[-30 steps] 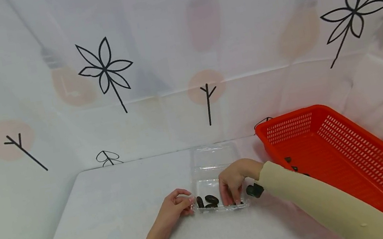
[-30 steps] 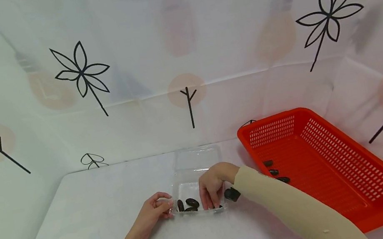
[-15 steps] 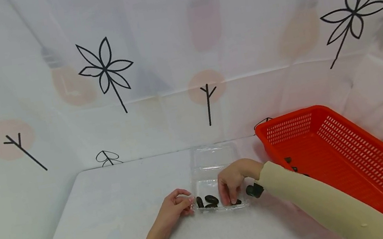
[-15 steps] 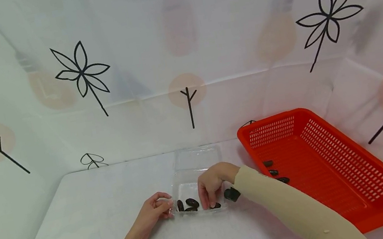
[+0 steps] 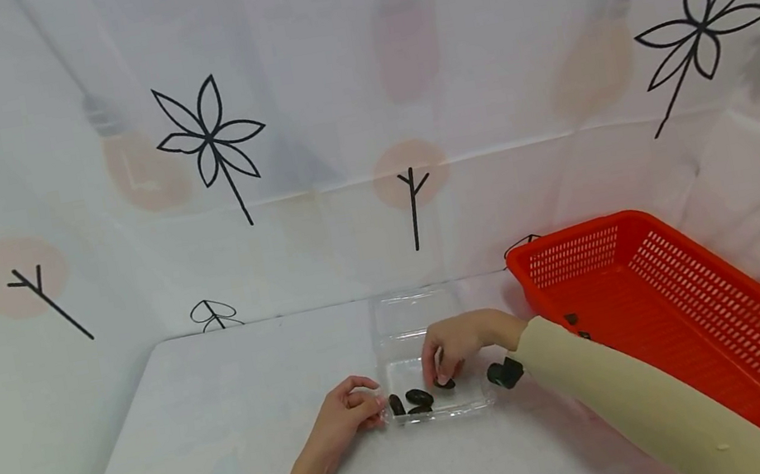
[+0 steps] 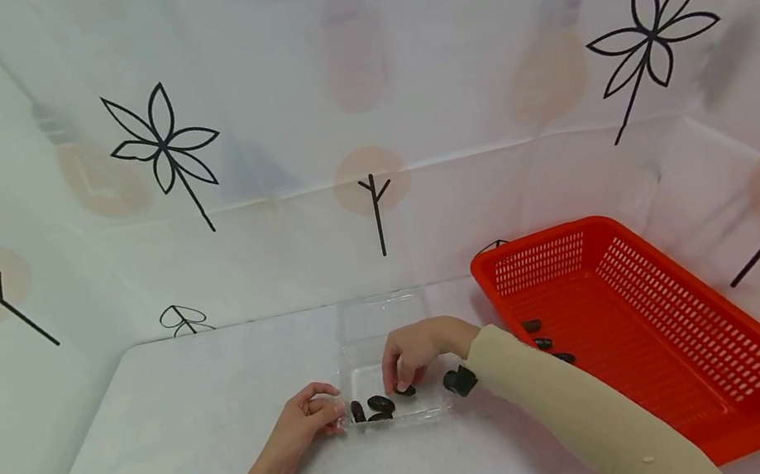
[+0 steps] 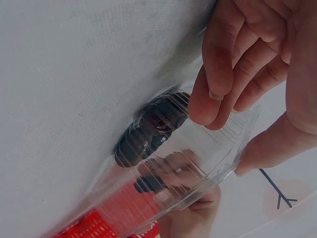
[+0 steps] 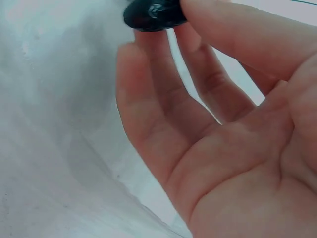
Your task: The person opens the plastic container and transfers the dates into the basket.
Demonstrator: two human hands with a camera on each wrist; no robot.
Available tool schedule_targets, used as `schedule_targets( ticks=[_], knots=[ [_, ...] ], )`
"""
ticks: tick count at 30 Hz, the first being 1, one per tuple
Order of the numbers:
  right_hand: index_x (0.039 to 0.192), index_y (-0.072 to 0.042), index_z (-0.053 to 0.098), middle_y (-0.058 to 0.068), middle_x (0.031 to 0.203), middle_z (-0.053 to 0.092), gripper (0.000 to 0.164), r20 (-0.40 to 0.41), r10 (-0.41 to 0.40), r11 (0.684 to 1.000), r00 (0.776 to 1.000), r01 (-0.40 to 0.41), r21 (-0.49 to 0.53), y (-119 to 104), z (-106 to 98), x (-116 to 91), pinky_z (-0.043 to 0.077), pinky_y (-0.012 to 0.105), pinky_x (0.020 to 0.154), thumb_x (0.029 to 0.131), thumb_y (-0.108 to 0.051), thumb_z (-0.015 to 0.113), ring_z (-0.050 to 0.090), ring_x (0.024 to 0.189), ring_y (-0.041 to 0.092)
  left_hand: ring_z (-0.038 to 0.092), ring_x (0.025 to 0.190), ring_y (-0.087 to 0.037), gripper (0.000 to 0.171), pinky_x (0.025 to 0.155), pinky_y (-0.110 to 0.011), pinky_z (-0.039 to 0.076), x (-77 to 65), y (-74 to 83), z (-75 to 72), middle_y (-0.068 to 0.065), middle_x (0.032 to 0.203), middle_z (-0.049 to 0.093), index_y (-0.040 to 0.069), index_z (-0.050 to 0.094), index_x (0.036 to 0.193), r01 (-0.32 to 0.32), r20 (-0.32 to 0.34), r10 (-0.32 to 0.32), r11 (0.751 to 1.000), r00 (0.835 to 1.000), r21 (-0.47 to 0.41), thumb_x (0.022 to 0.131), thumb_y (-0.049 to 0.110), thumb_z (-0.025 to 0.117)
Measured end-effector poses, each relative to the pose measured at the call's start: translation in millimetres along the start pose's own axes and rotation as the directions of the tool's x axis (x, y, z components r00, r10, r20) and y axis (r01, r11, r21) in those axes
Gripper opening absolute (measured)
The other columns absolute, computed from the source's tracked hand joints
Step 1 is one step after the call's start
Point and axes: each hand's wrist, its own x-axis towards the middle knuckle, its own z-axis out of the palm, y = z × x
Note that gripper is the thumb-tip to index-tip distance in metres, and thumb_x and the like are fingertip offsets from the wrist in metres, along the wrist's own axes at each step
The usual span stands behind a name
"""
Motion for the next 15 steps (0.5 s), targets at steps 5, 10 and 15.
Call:
schedule_targets(
  ticks=[5,10,15],
  knots=[
    [0.101,-0.004,0.077,0.004,0.095,0.069,0.019,-0.039,-0.025,0.995,0.999,0.029,0.098,-2.3,-4.5,-4.8,0.058,0.041,0.076,0.091,0.004,0.062,0.063,0.080,0.019,0.064,0.069,-0.013,0.034,0.066,-0.025,0.052,0.1,0.0,0.2,-0.003,0.081,0.070,-0.002,0.056,0.116,0.003,-0.009,-0.003,1.000,1.000,0.011,0.091,0.012,0.073],
    [0.107,0.001,0.074,0.011,0.104,0.070,0.019,-0.064,-0.056,0.988,0.996,0.064,0.138,-5.6,-9.4,-12.0,0.058,0.038,0.078,0.092,0.003,0.062,0.064,0.085,0.021,0.066,0.069,-0.013,0.035,0.066,-0.025,0.053,0.2,-0.3,0.3,-0.003,0.082,0.071,-0.001,0.056,0.114,0.001,-0.010,-0.001,1.000,1.000,0.019,0.090,0.017,0.075],
    [0.111,0.002,0.072,0.019,0.114,0.067,0.021,-0.078,-0.082,0.986,0.994,0.093,0.140,-5.5,-13.0,-20.9,0.057,0.037,0.079,0.092,0.003,0.062,0.065,0.089,0.022,0.067,0.070,-0.014,0.034,0.066,-0.025,0.053,-0.4,1.5,0.9,-0.004,0.083,0.071,-0.001,0.056,0.113,0.001,-0.010,-0.001,1.000,1.000,0.020,0.091,0.017,0.074]
  ],
)
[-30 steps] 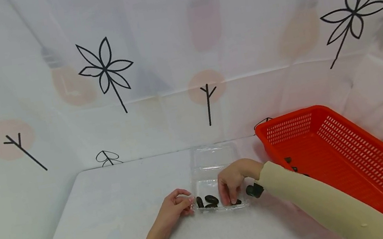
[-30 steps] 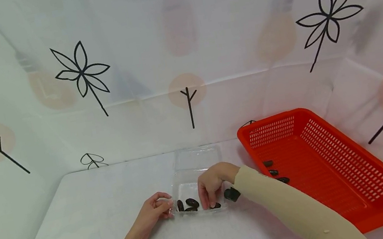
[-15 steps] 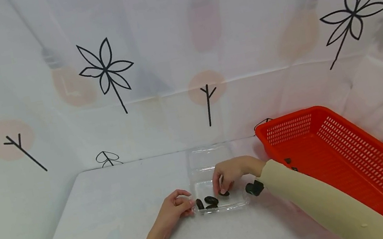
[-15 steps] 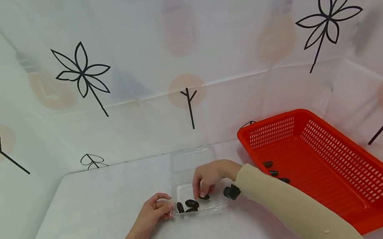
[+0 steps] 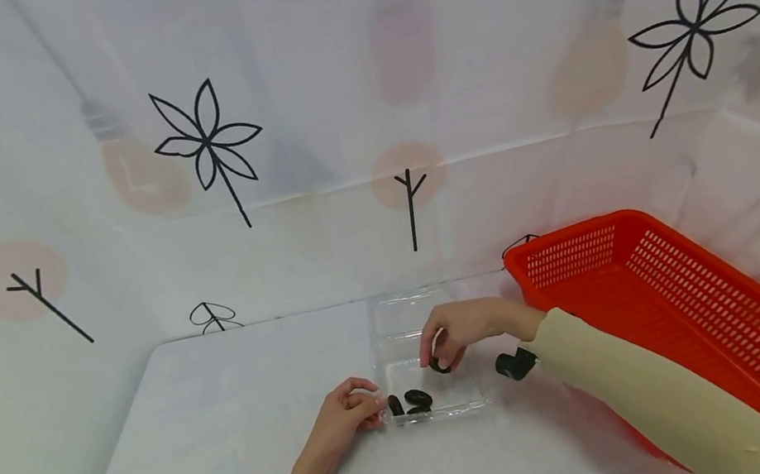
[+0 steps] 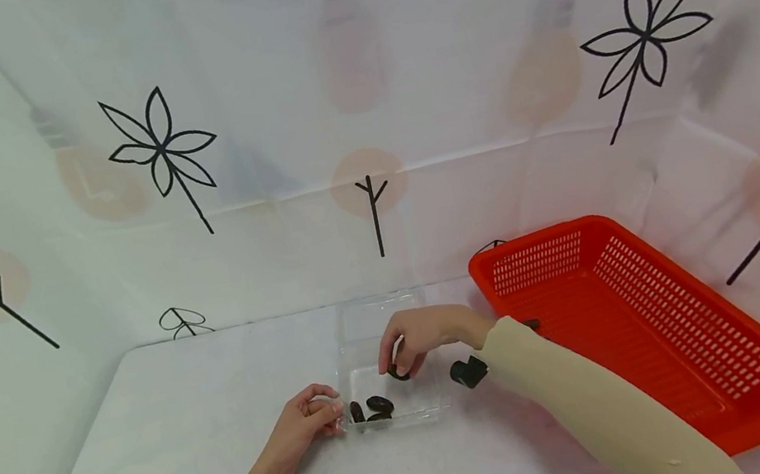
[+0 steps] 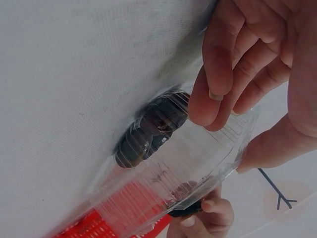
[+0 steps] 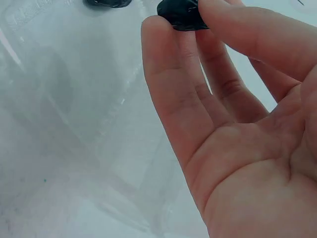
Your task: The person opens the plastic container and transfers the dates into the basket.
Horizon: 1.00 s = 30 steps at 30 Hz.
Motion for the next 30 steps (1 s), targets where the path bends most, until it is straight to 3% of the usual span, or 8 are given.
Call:
schedule_targets(
  ticks=[8,17,24,30],
  knots=[
    [0.109,-0.003,0.074,0.021,0.113,0.066,0.022,-0.029,-0.034,0.999,0.999,0.034,0.011,0.2,-7.5,-18.0,0.057,0.037,0.081,0.091,0.003,0.062,0.065,0.092,0.024,0.066,0.069,-0.013,0.031,0.065,-0.024,0.052,-0.1,-2.6,-0.9,-0.002,0.081,0.071,-0.002,0.056,0.113,-0.004,-0.002,0.004,1.000,1.000,-0.002,0.091,0.013,0.073],
    [0.109,-0.008,0.075,0.008,0.107,0.068,0.023,-0.119,-0.063,0.998,0.991,0.063,-0.005,1.4,-17.6,-47.4,0.056,0.038,0.083,0.092,0.002,0.064,0.065,0.095,0.025,0.065,0.068,-0.013,0.028,0.064,-0.024,0.052,0.3,-3.6,-0.7,-0.002,0.080,0.070,-0.001,0.056,0.112,-0.009,0.005,0.009,1.000,1.000,-0.020,0.091,0.011,0.072],
    [0.109,-0.012,0.075,0.010,0.107,0.069,0.022,-0.231,-0.083,0.997,0.970,0.081,-0.019,6.3,-24.2,-80.6,0.056,0.037,0.083,0.091,-0.002,0.066,0.066,0.100,0.028,0.065,0.069,-0.013,0.031,0.065,-0.025,0.052,-0.7,-2.6,-0.4,-0.003,0.081,0.070,-0.002,0.056,0.113,0.003,0.006,-0.002,1.000,1.000,-0.013,0.091,0.012,0.073],
    [0.110,-0.012,0.074,0.015,0.108,0.068,0.020,-0.317,-0.112,0.993,0.942,0.095,-0.069,12.6,-33.8,-114.9,0.056,0.039,0.080,0.092,-0.005,0.067,0.065,0.094,0.030,0.066,0.069,-0.015,0.031,0.066,-0.025,0.053,0.2,-1.8,-1.3,-0.005,0.081,0.070,-0.002,0.056,0.112,-0.002,0.011,0.002,1.000,1.000,-0.023,0.091,0.013,0.073]
  ],
)
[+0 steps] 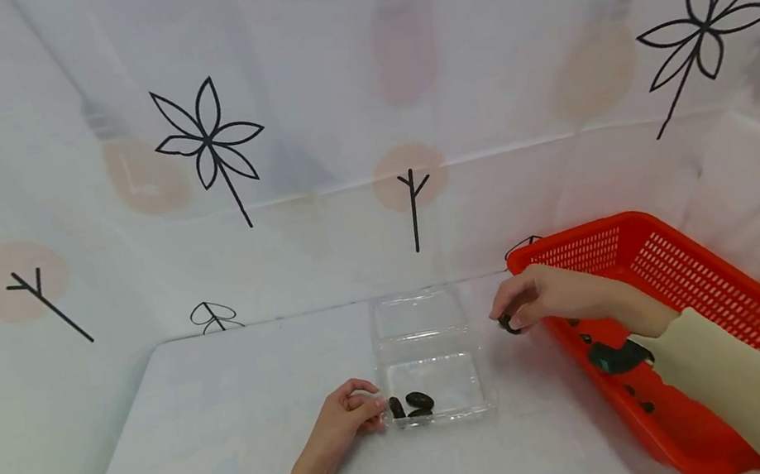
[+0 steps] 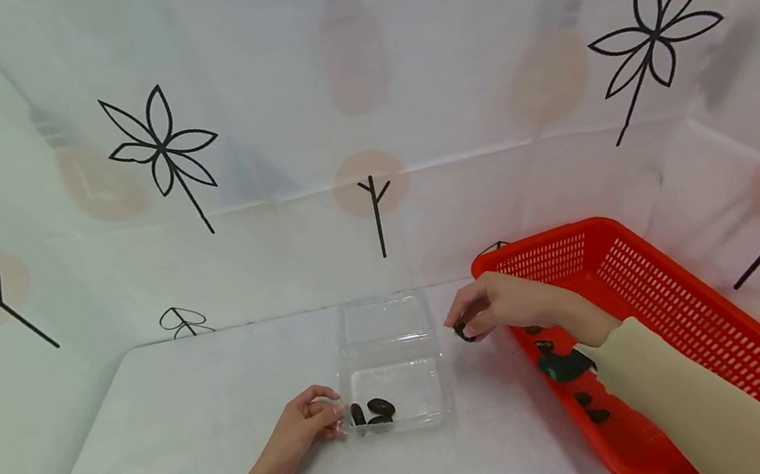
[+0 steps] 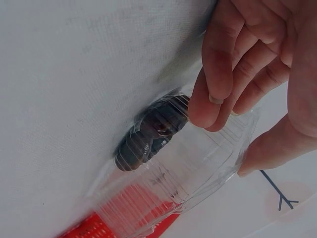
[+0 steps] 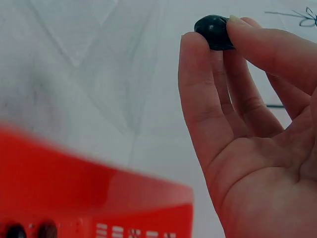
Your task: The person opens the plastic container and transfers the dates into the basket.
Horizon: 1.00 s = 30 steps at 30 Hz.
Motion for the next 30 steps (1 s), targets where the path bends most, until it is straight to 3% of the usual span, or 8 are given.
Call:
schedule_targets(
  ticks=[9,15,21,30],
  knots=[
    [0.114,-0.008,0.071,0.015,0.112,0.068,0.022,-0.127,0.055,0.998,0.990,-0.054,0.011,16.2,-20.6,-45.2,0.056,0.036,0.080,0.091,-0.009,0.071,0.065,0.097,0.025,0.066,0.070,-0.015,0.033,0.067,-0.025,0.053,0.1,1.8,-0.9,-0.004,0.082,0.071,-0.003,0.056,0.114,0.002,-0.002,-0.002,1.000,1.000,0.017,0.091,0.013,0.073],
    [0.119,0.001,0.068,0.016,0.113,0.068,0.028,-0.161,0.042,0.999,0.986,-0.040,0.014,30.6,-30.5,-68.2,0.056,0.034,0.081,0.093,-0.009,0.069,0.065,0.097,0.019,0.066,0.069,-0.015,0.030,0.066,-0.026,0.053,0.0,3.0,-0.6,-0.004,0.083,0.071,-0.002,0.056,0.114,-0.005,0.001,0.005,1.000,1.000,0.006,0.092,0.012,0.072],
    [0.121,-0.002,0.068,0.013,0.114,0.068,0.027,-0.207,0.063,0.997,0.976,-0.069,-0.025,47.0,-36.6,-87.5,0.055,0.032,0.080,0.095,-0.011,0.068,0.065,0.095,0.017,0.065,0.069,-0.015,0.030,0.066,-0.025,0.053,-1.3,4.4,0.7,-0.004,0.082,0.071,-0.002,0.056,0.114,-0.005,-0.001,0.005,1.000,1.000,0.010,0.092,0.012,0.072],
    [0.120,0.003,0.066,0.012,0.113,0.069,0.029,-0.226,0.153,0.988,0.962,-0.153,0.018,70.3,-42.3,-107.1,0.054,0.029,0.079,0.096,-0.012,0.067,0.067,0.092,0.017,0.066,0.069,-0.015,0.031,0.066,-0.026,0.053,-1.2,3.9,0.5,-0.004,0.082,0.071,-0.002,0.056,0.114,0.005,-0.006,-0.005,1.000,1.000,0.006,0.092,0.012,0.073]
  ],
)
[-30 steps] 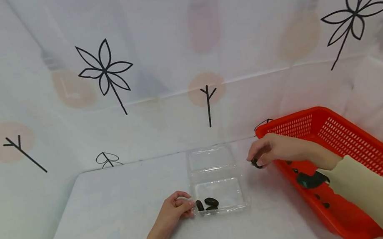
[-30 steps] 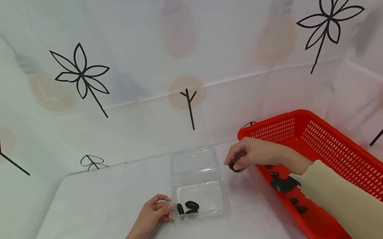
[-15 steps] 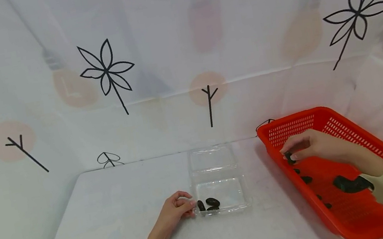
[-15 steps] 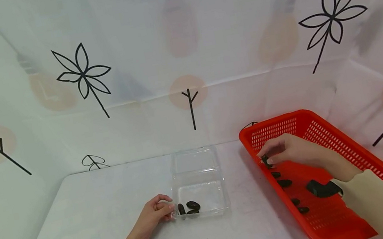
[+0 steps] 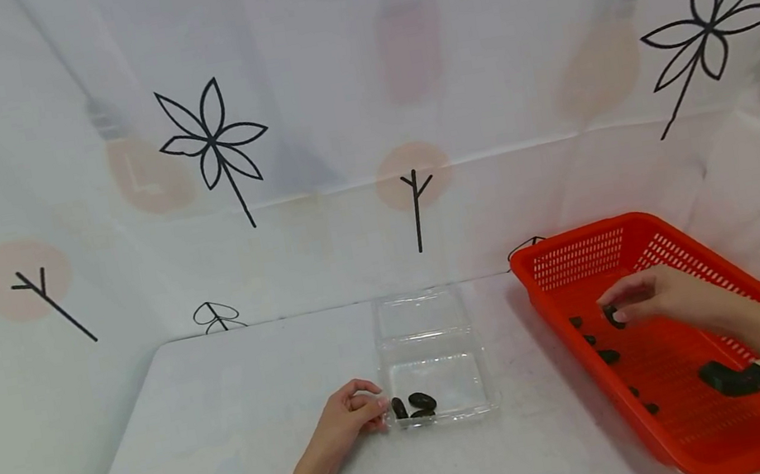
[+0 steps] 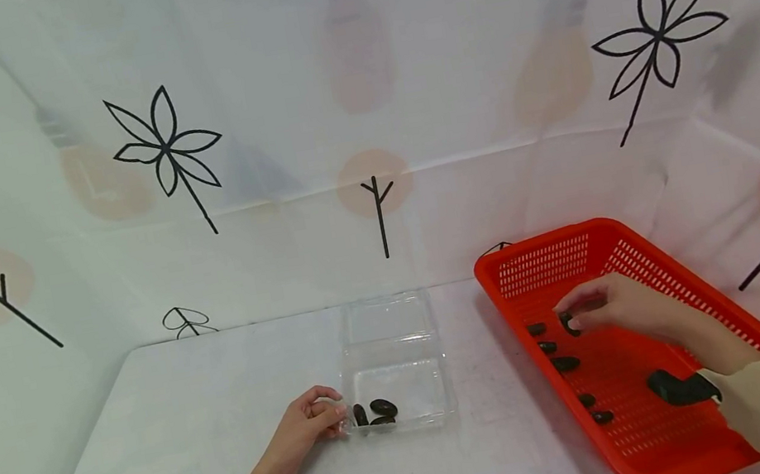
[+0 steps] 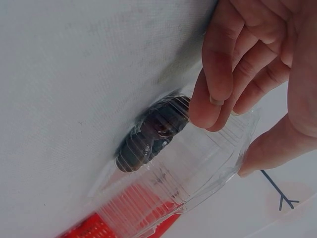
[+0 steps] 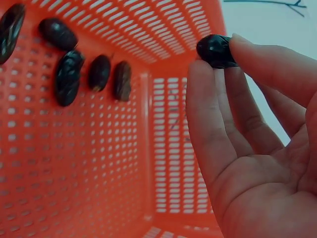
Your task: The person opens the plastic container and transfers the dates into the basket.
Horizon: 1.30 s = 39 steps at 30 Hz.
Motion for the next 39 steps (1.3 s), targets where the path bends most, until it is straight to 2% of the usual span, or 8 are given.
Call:
schedule_targets(
  ticks=[3,10,17,23,27,31,39],
  knots=[
    [0.120,0.005,0.065,0.012,0.112,0.068,0.028,0.028,0.011,0.999,1.000,-0.012,0.031,7.3,-1.5,-2.9,0.054,0.030,0.080,0.097,-0.011,0.065,0.066,0.092,0.018,0.066,0.069,-0.015,0.031,0.066,-0.026,0.054,-0.2,-0.8,0.1,-0.004,0.082,0.071,-0.003,0.056,0.114,-0.006,0.001,0.006,1.000,1.000,0.004,0.092,0.012,0.073],
    [0.120,0.014,0.059,0.016,0.114,0.067,0.031,0.172,0.022,0.991,0.985,-0.045,0.130,20.3,-5.4,-7.5,0.055,0.033,0.081,0.099,-0.007,0.060,0.067,0.095,0.020,0.067,0.069,-0.014,0.032,0.066,-0.025,0.053,0.4,-2.7,-1.4,-0.003,0.082,0.071,-0.003,0.056,0.114,-0.011,0.008,0.011,1.000,1.000,0.025,0.092,0.014,0.072],
    [0.119,0.016,0.059,0.022,0.115,0.066,0.030,0.254,0.034,0.985,0.967,-0.075,0.154,34.4,-4.8,-8.6,0.055,0.031,0.080,0.097,-0.005,0.060,0.066,0.094,0.018,0.067,0.069,-0.015,0.033,0.066,-0.025,0.053,1.3,-5.1,-1.9,-0.004,0.081,0.071,-0.003,0.056,0.113,-0.011,0.014,0.010,1.000,1.000,0.015,0.091,0.015,0.073],
    [0.115,0.017,0.062,0.015,0.109,0.069,0.027,0.271,-0.005,0.988,0.963,-0.038,0.152,41.1,-1.7,-7.9,0.056,0.032,0.076,0.095,-0.002,0.062,0.065,0.085,0.013,0.067,0.069,-0.015,0.032,0.066,-0.025,0.053,1.7,-5.5,-1.5,-0.004,0.081,0.070,-0.003,0.057,0.113,-0.004,0.009,0.004,1.000,1.000,0.013,0.091,0.015,0.073],
    [0.114,0.016,0.063,0.013,0.109,0.069,0.026,0.275,0.011,0.987,0.961,-0.055,0.153,42.6,0.5,-7.9,0.057,0.033,0.074,0.095,-0.002,0.063,0.065,0.084,0.012,0.066,0.068,-0.014,0.031,0.066,-0.025,0.053,2.5,-6.0,-1.8,-0.004,0.080,0.070,-0.002,0.057,0.113,-0.013,0.006,0.013,1.000,1.000,0.016,0.091,0.015,0.073],
    [0.115,0.014,0.064,0.019,0.110,0.069,0.026,0.279,0.015,0.988,0.960,-0.058,0.145,43.0,1.1,-7.8,0.057,0.034,0.075,0.095,-0.003,0.063,0.066,0.085,0.014,0.067,0.068,-0.015,0.032,0.067,-0.025,0.053,3.1,-6.4,-2.1,-0.004,0.081,0.071,-0.001,0.057,0.112,-0.009,0.005,0.009,1.000,1.000,0.006,0.091,0.016,0.073],
    [0.124,0.013,0.060,0.023,0.117,0.067,0.034,0.229,0.055,0.986,0.972,-0.089,0.140,34.3,-2.6,-9.9,0.055,0.031,0.081,0.098,-0.008,0.061,0.068,0.099,0.024,0.068,0.068,-0.015,0.032,0.066,-0.025,0.054,2.6,-6.9,-2.2,-0.005,0.082,0.071,-0.001,0.057,0.112,-0.003,0.007,0.003,1.000,1.000,0.009,0.091,0.017,0.074]
  ],
)
